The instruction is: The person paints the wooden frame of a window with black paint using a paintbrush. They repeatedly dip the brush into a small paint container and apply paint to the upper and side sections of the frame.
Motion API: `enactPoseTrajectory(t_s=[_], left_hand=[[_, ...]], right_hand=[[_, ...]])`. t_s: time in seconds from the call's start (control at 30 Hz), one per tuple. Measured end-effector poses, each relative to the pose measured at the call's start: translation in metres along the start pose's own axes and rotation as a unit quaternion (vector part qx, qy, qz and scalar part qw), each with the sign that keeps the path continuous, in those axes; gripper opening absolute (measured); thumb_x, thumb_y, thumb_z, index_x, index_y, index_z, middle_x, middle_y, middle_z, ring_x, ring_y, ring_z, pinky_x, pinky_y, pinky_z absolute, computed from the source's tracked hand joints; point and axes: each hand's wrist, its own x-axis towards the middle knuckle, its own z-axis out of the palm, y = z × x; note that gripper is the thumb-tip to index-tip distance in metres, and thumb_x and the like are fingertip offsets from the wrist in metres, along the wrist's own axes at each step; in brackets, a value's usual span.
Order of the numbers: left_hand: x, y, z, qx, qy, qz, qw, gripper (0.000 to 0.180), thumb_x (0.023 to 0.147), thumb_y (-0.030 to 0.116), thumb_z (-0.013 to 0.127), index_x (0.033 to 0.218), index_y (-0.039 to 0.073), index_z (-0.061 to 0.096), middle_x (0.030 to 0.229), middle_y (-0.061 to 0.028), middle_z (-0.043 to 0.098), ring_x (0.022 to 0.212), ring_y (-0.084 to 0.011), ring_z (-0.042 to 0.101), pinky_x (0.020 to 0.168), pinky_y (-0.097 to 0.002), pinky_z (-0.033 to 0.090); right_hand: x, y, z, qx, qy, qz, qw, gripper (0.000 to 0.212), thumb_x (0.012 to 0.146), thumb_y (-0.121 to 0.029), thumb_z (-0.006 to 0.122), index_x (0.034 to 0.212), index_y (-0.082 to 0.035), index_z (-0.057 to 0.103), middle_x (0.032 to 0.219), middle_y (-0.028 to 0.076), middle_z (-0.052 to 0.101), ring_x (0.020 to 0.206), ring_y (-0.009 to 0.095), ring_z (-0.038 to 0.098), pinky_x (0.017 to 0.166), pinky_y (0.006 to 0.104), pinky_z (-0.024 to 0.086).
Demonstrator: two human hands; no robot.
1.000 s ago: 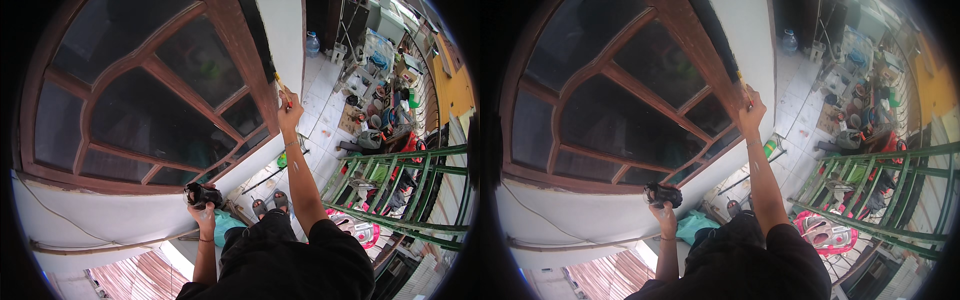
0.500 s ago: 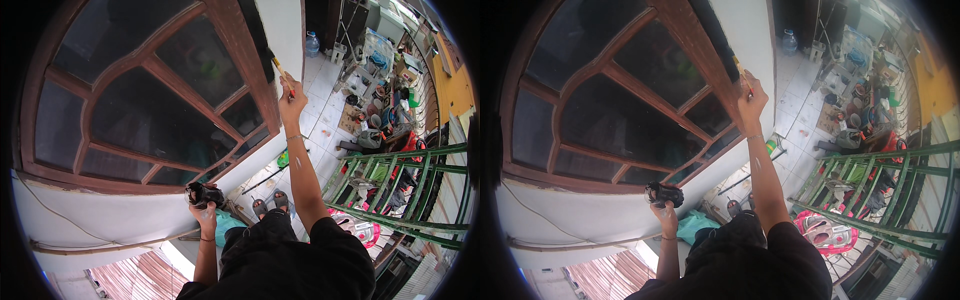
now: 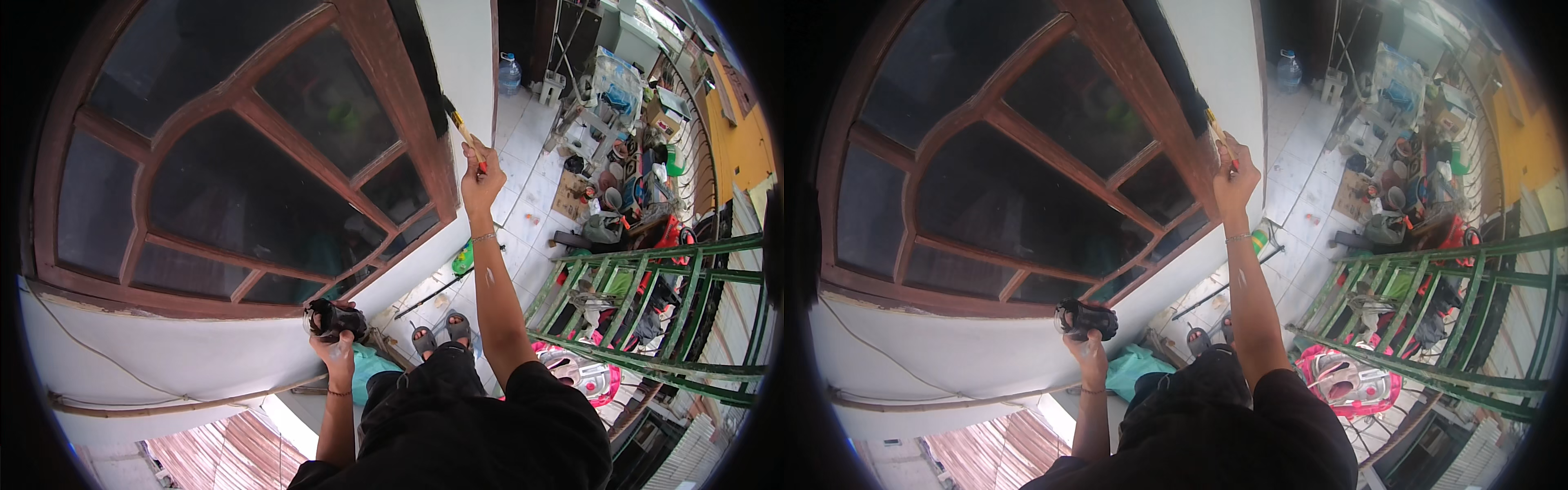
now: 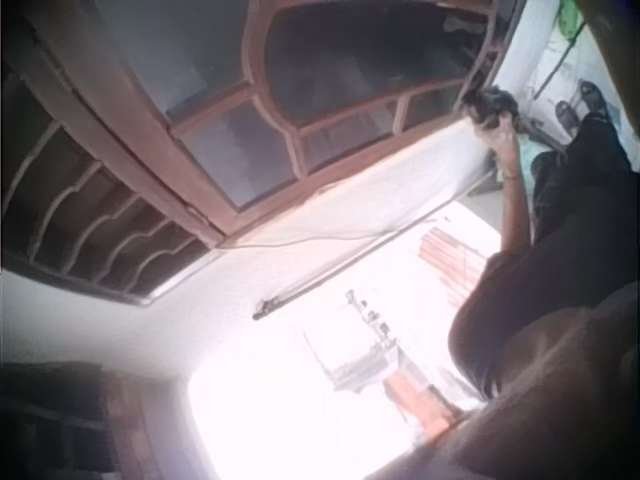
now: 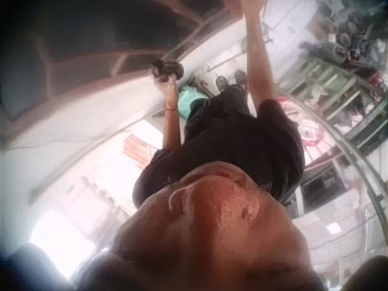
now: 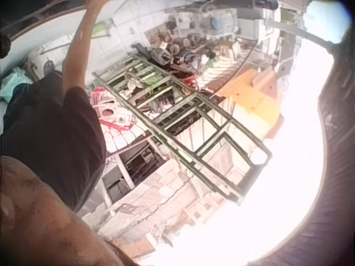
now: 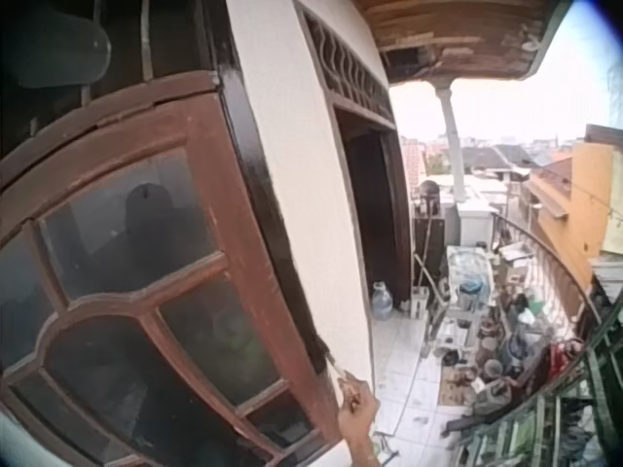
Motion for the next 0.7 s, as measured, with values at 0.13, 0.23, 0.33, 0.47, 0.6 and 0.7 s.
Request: enactPoseTrajectory(t_s=[0.13, 0.23, 0.33, 0.47, 0.6, 0.7], left_hand=[[-0.001, -0.003, -0.002, -0.014, -0.005, -0.002, 1.0, 0.088, 0.073, 0.06, 0.089, 0.122, -0.005, 0.057, 0.11, -0.0132, 0.068, 0.103, -0.0242, 0.067, 0.093, -0.0394, 0.054], [-0.001, -0.004, -0.002, -0.025, -0.004, 0.003, 1.0, 0.089, 0.073, 0.059, 0.09, 0.124, -0.005, 0.056, 0.111, -0.0135, 0.068, 0.104, -0.0246, 0.067, 0.094, -0.0399, 0.054], [0.0, -0.003, -0.002, -0.027, -0.003, 0.003, 1.0, 0.087, 0.073, 0.059, 0.089, 0.122, -0.006, 0.057, 0.111, -0.0134, 0.068, 0.104, -0.0247, 0.067, 0.094, -0.0404, 0.055], [0.001, -0.008, -0.006, -0.013, -0.015, 0.007, 1.0, 0.087, 0.074, 0.061, 0.088, 0.128, 0.0, 0.055, 0.113, -0.0119, 0.066, 0.103, -0.024, 0.069, 0.089, -0.0383, 0.059], [0.0, -0.006, -0.005, -0.019, -0.005, 0.006, 1.0, 0.085, 0.074, 0.059, 0.089, 0.121, -0.004, 0.058, 0.112, -0.0125, 0.067, 0.103, -0.0244, 0.068, 0.092, -0.0397, 0.056], [0.0, -0.002, -0.003, -0.019, 0.003, 0.001, 1.0, 0.083, 0.074, 0.059, 0.089, 0.118, -0.006, 0.06, 0.11, -0.0126, 0.067, 0.103, -0.0243, 0.067, 0.094, -0.0403, 0.054]], right_hand=[[0.016, -0.016, 0.009, 0.035, -0.002, 0.003, 0.999, 0.017, 0.1, -0.005, 0.065, 0.115, 0.0, 0.07, 0.111, 0.017, 0.077, 0.089, 0.022, 0.076, 0.068, 0.0305, 0.055], [0.011, 0.0, 0.01, -0.004, -0.019, -0.01, 1.0, 0.014, 0.101, -0.011, 0.067, 0.101, 0.003, 0.064, 0.111, 0.017, 0.078, 0.093, 0.016, 0.076, 0.06, 0.0236, 0.051], [-0.004, 0.022, 0.005, -0.03, -0.035, 0.001, 0.999, 0.012, 0.1, -0.009, 0.068, 0.102, 0.002, 0.064, 0.107, 0.017, 0.078, 0.083, 0.015, 0.076, 0.058, 0.0257, 0.05], [-0.019, 0.052, 0.0, -0.045, -0.025, 0.005, 0.999, 0.01, 0.099, -0.008, 0.069, 0.1, 0.001, 0.065, 0.104, 0.016, 0.079, 0.067, 0.011, 0.065, 0.055, 0.0266, 0.048], [-0.024, 0.041, -0.007, -0.044, -0.02, 0.041, 0.998, 0.012, 0.1, -0.01, 0.069, 0.097, 0.001, 0.066, 0.104, 0.016, 0.079, 0.061, 0.009, 0.057, 0.054, 0.0271, 0.046], [-0.009, 0.006, -0.005, -0.003, -0.004, 0.026, 1.0, 0.016, 0.101, -0.014, 0.069, 0.096, 0.001, 0.066, 0.108, 0.018, 0.078, 0.071, 0.011, 0.065, 0.063, 0.0265, 0.052]])
